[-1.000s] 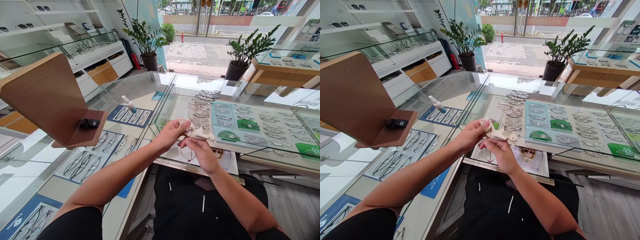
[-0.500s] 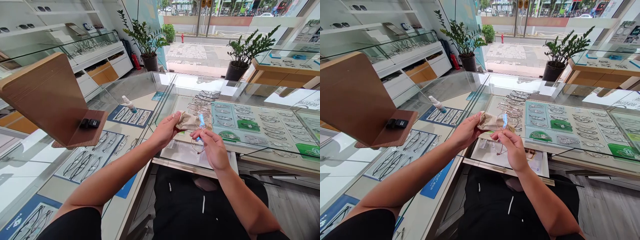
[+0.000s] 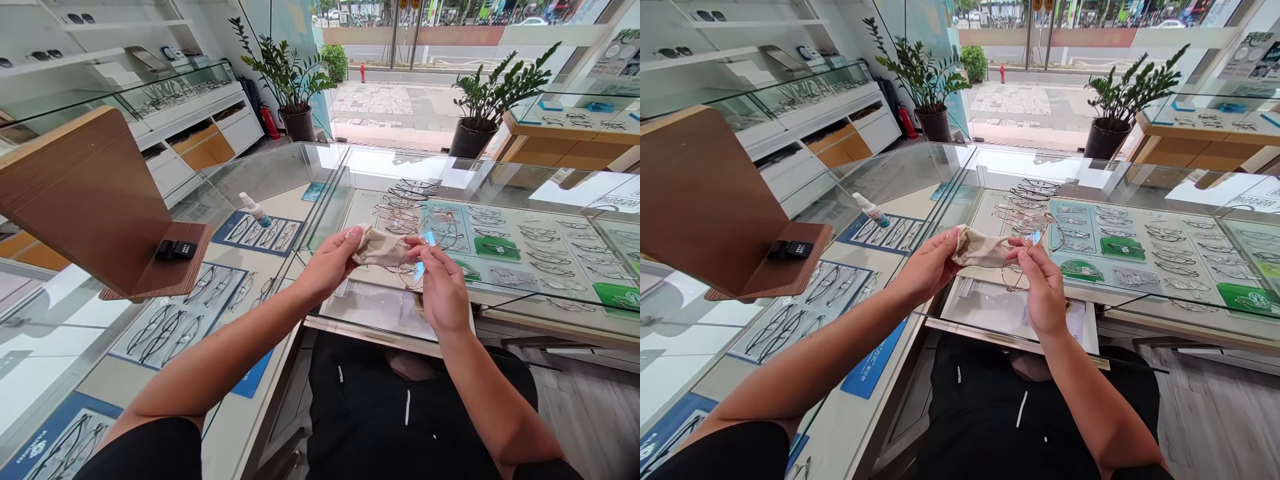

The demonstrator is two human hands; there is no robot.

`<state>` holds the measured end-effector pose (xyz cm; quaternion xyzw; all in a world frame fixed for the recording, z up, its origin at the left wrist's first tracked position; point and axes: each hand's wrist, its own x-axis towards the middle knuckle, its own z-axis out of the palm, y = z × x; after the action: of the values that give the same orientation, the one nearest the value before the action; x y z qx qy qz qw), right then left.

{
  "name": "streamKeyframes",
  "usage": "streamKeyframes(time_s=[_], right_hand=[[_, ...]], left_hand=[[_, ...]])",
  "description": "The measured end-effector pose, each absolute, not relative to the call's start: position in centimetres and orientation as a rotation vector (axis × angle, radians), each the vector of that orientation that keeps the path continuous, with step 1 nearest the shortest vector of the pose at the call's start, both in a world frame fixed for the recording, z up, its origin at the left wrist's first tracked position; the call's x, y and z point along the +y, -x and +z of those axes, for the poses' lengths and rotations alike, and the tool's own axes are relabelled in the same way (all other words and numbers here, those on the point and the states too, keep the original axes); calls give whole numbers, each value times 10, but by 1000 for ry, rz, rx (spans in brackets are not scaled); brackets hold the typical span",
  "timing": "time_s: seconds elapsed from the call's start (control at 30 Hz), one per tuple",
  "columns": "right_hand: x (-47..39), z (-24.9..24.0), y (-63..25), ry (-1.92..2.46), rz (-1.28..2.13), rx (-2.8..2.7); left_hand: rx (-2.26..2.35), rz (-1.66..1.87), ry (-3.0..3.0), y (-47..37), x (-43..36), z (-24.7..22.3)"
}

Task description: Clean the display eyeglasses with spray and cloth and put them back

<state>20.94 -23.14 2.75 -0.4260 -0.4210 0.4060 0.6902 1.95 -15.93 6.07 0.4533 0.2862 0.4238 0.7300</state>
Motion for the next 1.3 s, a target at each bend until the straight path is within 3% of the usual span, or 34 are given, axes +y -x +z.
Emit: streamKeyframes(time_s=[0.5, 1.3], right_hand=[[-234, 39, -211, 951, 1114, -932], [-235, 38, -215, 978, 1113, -947]], left_hand=[[622, 901, -826, -17, -153, 65], [789, 1100, -573, -3, -99, 41]])
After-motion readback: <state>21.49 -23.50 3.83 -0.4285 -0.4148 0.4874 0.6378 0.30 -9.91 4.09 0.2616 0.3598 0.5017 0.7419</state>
